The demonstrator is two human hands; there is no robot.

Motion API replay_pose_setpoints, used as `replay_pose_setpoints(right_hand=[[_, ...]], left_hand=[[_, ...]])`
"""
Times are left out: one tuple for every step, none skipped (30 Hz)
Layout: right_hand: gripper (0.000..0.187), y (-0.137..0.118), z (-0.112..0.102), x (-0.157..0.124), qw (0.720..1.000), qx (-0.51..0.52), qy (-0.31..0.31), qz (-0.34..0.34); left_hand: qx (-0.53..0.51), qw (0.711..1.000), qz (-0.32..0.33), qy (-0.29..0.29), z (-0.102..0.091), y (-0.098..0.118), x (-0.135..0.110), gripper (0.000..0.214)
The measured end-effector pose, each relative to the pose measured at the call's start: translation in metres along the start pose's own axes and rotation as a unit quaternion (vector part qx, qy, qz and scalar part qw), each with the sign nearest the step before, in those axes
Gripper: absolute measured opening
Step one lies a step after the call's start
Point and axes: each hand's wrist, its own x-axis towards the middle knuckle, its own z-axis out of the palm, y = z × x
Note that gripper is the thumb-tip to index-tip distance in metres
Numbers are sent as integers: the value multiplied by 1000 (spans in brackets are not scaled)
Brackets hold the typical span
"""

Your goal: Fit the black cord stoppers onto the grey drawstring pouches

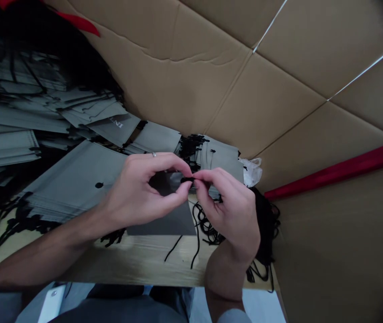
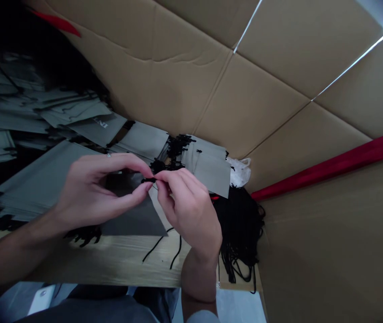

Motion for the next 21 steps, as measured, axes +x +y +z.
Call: replay_pose_setpoints(right_hand=[[11,-1,2,0,1000,-5,2,-4],[12,-2,4,0,1000,-11,6,-9],[12,-3,7,1,1000,-16,12,-14],[13,-5,9,1,999,-21,20,-20],[13,-6,12,2,999,-25,30,-25],[14,-7,14,2,998,-30,42,-28],[14,-8,16,3,998,-33,54,-28],[14,-9,17,3,997,-34,64,-25],[14,-10,18,4,997,-30,71,-20],[14,-11,18,4,997,-22,75,-13],[13,-11,17,4,997,-9,77,-5],[13,-11,16,4,997,7,77,3],[13,-11,15,4,997,22,78,14],[13,-11,13,4,996,36,80,27],[13,-11,11,4,995,46,83,41],[12,-10,9,3,993,55,86,56],[12,-9,7,3,992,60,88,70],[12,-8,5,2,990,65,88,84],[12,-7,3,2,989,72,86,96],[11,-5,1,1,988,86,79,104],[11,-3,0,1,986,107,64,108]], left_hand=[[-4,1000,-10,6,0,1,0,10],[-9,1000,-19,13,1,2,-1,9],[-15,999,-27,21,2,2,-1,9],[-19,999,-34,30,2,3,-2,8],[-24,998,-41,39,3,3,-2,8],[-29,997,-48,45,3,3,-3,8],[-34,997,-55,46,3,4,-3,8],[-42,996,-60,46,2,4,-3,8],[-51,996,-67,43,1,4,-3,7],[-62,995,-74,38,0,5,-2,7],[-76,993,-82,32,-1,5,-1,7],[-90,991,-91,23,-3,5,0,6],[-103,990,-100,13,-5,5,1,5],[-116,987,-109,-3,-7,4,3,5],[-128,984,-118,-26,-10,3,5,8],[-139,980,-127,-56,-13,2,7,12],[-149,975,-137,-95,-15,0,9,15],[-153,968,-146,-138,-18,-1,10,16],[-153,960,-154,-178,-20,-3,11,16],[-150,953,-160,-209,-22,-5,12,20],[-146,948,-163,-230,-23,-6,12,26]])
